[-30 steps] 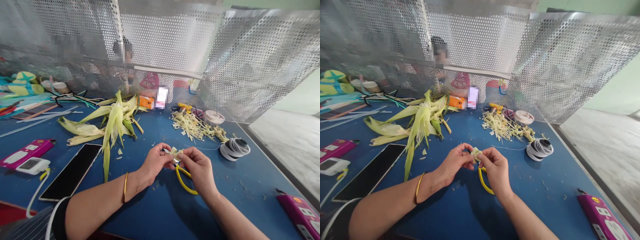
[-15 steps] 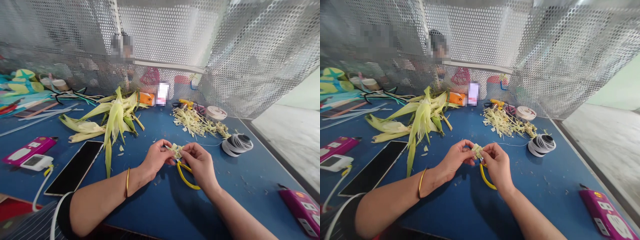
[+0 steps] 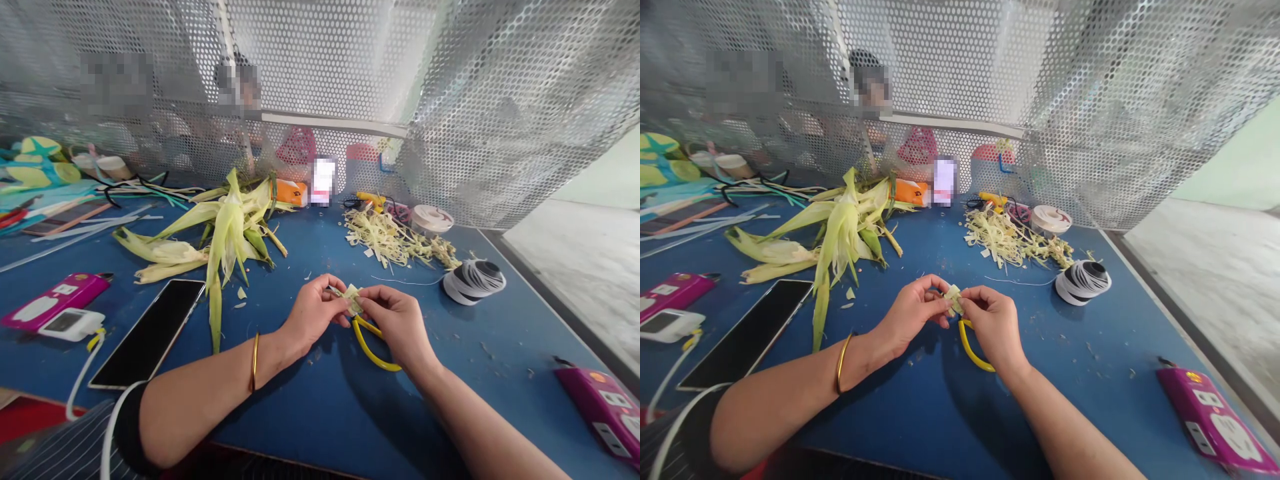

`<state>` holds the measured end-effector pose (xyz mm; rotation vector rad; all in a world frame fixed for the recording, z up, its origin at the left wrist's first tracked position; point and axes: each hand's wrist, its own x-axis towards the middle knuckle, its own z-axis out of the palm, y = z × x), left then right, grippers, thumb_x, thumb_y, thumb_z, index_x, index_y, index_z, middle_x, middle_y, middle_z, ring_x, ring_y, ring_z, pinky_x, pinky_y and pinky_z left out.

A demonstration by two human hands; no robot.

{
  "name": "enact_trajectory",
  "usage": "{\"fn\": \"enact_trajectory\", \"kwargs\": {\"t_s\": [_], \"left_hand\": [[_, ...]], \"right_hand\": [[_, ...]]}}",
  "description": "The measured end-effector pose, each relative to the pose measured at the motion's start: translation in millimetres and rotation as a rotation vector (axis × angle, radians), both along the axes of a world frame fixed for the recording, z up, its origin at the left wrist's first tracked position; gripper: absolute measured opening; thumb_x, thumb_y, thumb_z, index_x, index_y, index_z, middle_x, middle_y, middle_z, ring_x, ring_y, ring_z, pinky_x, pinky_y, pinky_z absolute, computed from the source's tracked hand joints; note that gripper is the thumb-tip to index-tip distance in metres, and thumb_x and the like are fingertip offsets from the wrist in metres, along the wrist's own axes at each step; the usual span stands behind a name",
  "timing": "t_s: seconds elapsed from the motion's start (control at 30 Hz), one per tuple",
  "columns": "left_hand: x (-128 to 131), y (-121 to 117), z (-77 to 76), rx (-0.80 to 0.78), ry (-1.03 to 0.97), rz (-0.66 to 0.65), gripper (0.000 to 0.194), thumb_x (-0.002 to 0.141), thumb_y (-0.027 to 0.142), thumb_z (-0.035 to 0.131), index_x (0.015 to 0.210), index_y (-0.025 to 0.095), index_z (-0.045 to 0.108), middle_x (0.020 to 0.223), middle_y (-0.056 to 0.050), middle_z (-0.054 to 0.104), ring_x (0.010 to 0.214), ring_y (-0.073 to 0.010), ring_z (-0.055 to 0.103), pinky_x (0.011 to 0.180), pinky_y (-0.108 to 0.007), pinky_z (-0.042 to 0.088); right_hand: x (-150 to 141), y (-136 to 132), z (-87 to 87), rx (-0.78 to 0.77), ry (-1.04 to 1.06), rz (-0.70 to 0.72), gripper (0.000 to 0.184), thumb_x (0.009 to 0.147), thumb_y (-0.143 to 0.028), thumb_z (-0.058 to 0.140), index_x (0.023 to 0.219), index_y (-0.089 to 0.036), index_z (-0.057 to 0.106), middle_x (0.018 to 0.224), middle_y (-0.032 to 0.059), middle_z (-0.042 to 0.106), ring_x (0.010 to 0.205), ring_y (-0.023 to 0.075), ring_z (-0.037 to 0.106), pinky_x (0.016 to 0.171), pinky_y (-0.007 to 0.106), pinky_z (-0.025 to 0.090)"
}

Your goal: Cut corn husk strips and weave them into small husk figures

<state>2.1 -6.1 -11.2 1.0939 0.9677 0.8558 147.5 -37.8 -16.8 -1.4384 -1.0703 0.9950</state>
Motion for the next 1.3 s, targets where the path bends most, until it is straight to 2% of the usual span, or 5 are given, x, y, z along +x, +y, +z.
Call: {"fn": "enact_trajectory", "kwargs": {"t_s": [0.43,0.7,0.8,0.97,1.3], "left_hand": [[-4.2,1.6,-3.9,0.185,0.150,-0.063,0.020,0.076,0.018,0.067,0.090,0.018,0.054,0.057,0.005,0.060,0.048,-0.0109,0.060,0.052,-0.021,0.046],[-0.7,1.0,-1.6,0.087,0.094,-0.123,0.014,0.073,0.022,0.070,0.083,0.014,0.063,0.063,0.001,0.062,0.048,-0.0093,0.057,0.053,-0.023,0.049],[0.2,0.5,-0.4,0.048,0.083,-0.134,0.010,0.070,0.016,0.070,0.079,0.013,0.065,0.069,-0.002,0.067,0.048,-0.0082,0.056,0.053,-0.023,0.049],[-1.9,1.5,-1.5,0.076,0.169,-0.169,0.007,0.070,0.009,0.065,0.074,0.014,0.069,0.059,0.000,0.065,0.048,-0.0094,0.058,0.053,-0.022,0.048],[-4.9,2.7,0.8,0.130,0.325,-0.290,0.013,0.073,0.014,0.060,0.073,0.015,0.074,0.065,-0.001,0.067,0.055,-0.0117,0.060,0.056,-0.022,0.049]], "right_hand": [[4.2,-0.9,-1.2,0.051,-0.061,0.099,0.014,0.076,-0.033,0.065,0.073,-0.019,0.064,0.062,-0.0014,0.060,0.057,0.0123,0.051,0.053,0.024,0.041],[2.1,0.6,-2.9,0.096,0.020,0.092,0.024,0.074,-0.039,0.074,0.080,-0.021,0.059,0.064,-0.0022,0.060,0.056,0.0131,0.057,0.053,0.025,0.047],[2.7,0.2,-3.9,0.076,-0.054,0.130,0.025,0.076,-0.044,0.072,0.080,-0.020,0.063,0.063,-0.0012,0.061,0.056,0.0133,0.055,0.052,0.025,0.045],[4.0,-0.8,-3.9,0.058,-0.221,0.143,0.023,0.077,-0.043,0.069,0.073,-0.021,0.062,0.060,-0.0015,0.057,0.053,0.0130,0.050,0.049,0.025,0.039],[11.0,-1.1,5.5,-0.002,-0.434,0.225,0.011,0.076,-0.028,0.059,0.067,-0.022,0.057,0.056,-0.0034,0.054,0.054,0.0123,0.046,0.050,0.024,0.032]]}}
